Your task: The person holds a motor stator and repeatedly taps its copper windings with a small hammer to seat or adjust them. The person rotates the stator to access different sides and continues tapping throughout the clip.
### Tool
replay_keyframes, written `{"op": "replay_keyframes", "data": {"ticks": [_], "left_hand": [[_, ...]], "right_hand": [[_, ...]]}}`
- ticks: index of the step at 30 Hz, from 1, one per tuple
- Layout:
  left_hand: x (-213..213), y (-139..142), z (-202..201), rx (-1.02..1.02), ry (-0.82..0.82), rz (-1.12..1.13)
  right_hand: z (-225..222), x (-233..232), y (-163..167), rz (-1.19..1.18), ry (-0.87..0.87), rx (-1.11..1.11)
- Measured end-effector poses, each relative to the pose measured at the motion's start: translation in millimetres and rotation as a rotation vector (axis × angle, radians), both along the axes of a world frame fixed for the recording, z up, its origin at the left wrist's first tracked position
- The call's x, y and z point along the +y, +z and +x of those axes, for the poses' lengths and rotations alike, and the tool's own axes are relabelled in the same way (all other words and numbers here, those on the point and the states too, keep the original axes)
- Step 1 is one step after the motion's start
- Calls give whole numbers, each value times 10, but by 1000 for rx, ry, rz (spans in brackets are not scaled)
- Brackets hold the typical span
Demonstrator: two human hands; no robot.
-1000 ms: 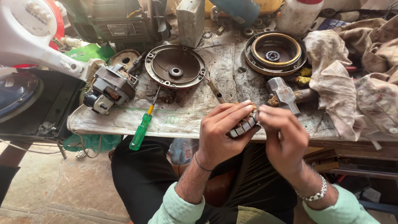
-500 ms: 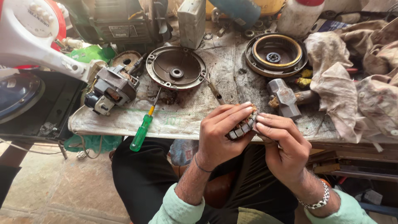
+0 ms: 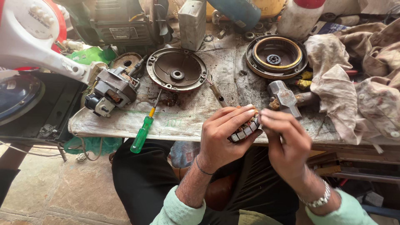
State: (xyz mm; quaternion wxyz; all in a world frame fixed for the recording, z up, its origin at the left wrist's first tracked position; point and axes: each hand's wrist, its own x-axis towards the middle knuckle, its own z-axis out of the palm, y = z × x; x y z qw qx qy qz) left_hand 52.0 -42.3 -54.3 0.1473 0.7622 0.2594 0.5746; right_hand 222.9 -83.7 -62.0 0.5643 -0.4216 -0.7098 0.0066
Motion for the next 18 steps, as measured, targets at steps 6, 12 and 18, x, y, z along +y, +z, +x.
{"op": "replay_keyframes", "data": {"ticks": [6, 12, 18], "left_hand": [[1, -3, 0, 25, 13, 10], [5, -1, -13, 9, 1, -12], [14, 1, -8, 15, 0, 9]], "right_hand": [[1, 23, 18, -21, -24, 2], [-2, 21, -2, 83, -16, -63], [-13, 9, 21, 55, -24, -55]]}}
